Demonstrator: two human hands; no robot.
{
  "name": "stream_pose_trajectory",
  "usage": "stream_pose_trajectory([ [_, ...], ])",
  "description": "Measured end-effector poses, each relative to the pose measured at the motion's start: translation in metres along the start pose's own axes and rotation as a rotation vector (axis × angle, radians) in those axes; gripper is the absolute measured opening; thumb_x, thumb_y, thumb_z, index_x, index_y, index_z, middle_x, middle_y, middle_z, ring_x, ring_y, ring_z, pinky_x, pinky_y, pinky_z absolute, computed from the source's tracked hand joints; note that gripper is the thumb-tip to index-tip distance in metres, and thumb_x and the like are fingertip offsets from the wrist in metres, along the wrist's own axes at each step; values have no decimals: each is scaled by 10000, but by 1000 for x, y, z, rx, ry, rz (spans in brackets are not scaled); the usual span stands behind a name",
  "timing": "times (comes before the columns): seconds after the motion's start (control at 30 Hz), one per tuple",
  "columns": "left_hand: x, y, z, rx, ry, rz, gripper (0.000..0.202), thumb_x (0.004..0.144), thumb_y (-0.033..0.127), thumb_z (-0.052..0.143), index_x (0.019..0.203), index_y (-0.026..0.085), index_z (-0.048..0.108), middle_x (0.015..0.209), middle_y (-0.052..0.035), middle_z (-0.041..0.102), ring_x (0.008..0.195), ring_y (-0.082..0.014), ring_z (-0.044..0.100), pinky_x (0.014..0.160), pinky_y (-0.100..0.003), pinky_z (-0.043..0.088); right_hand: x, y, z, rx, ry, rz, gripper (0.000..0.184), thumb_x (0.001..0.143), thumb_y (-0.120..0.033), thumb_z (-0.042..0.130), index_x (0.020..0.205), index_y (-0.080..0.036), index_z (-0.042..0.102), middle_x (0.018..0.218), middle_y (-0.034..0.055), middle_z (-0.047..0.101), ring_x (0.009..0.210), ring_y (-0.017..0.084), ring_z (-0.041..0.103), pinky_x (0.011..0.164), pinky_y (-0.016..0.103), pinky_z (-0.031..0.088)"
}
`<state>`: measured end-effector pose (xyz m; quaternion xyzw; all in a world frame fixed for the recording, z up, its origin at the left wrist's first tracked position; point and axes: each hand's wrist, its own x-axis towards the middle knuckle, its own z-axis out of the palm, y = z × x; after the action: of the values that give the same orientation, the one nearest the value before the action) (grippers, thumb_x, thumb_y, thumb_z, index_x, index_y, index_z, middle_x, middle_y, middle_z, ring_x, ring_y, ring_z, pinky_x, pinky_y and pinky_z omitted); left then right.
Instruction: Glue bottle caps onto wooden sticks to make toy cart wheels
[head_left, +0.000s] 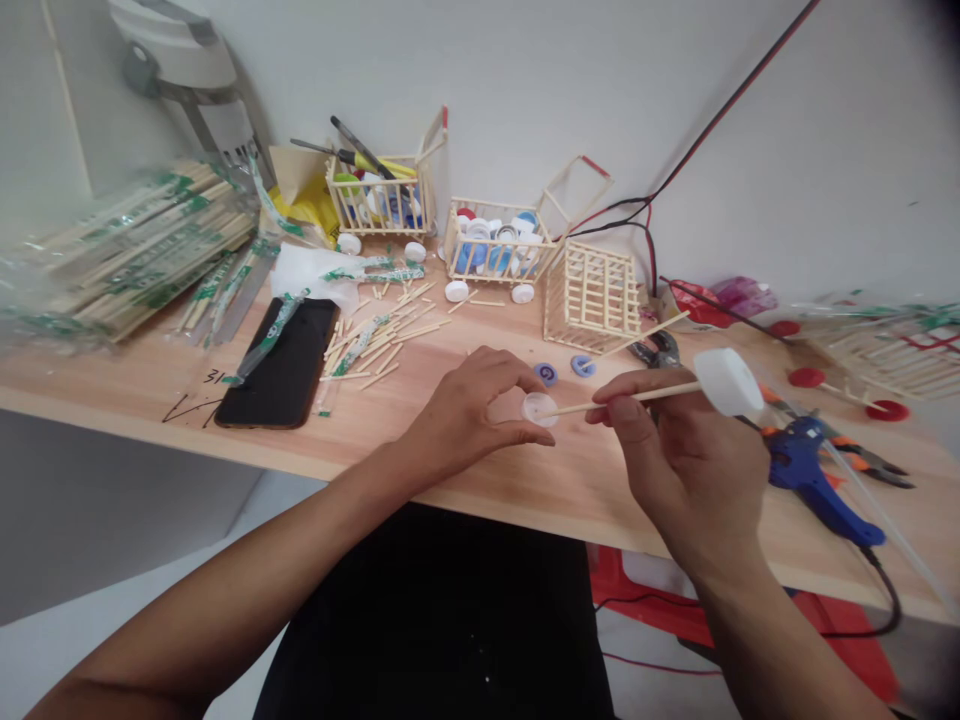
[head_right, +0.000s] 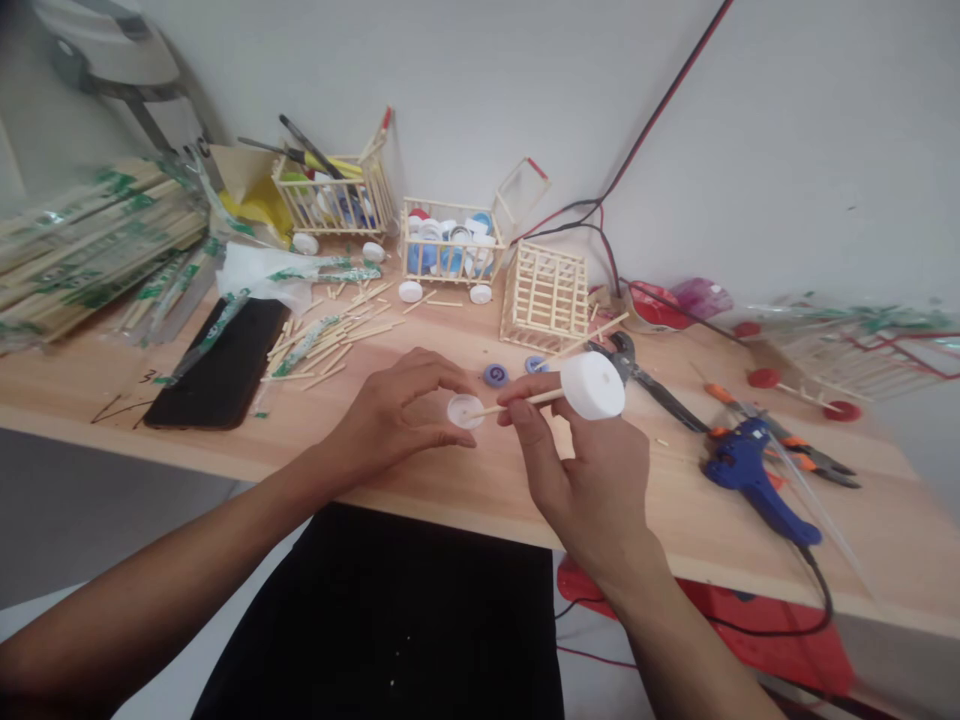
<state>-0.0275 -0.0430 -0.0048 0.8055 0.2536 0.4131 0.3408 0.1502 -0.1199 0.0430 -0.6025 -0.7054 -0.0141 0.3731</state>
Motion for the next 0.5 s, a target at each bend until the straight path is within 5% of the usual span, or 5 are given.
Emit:
stream_pose_trajectory([
  [0.5, 0, -2, 1, -7, 4, 29, 342, 697, 365, 789, 953, 182, 656, 979, -49, 692, 968, -200, 589, 886, -344, 451, 2, 1, 2, -14, 17, -50, 183, 921, -279, 533, 780, -228, 638, 840, -3, 706, 724, 133, 659, 566, 247, 444],
])
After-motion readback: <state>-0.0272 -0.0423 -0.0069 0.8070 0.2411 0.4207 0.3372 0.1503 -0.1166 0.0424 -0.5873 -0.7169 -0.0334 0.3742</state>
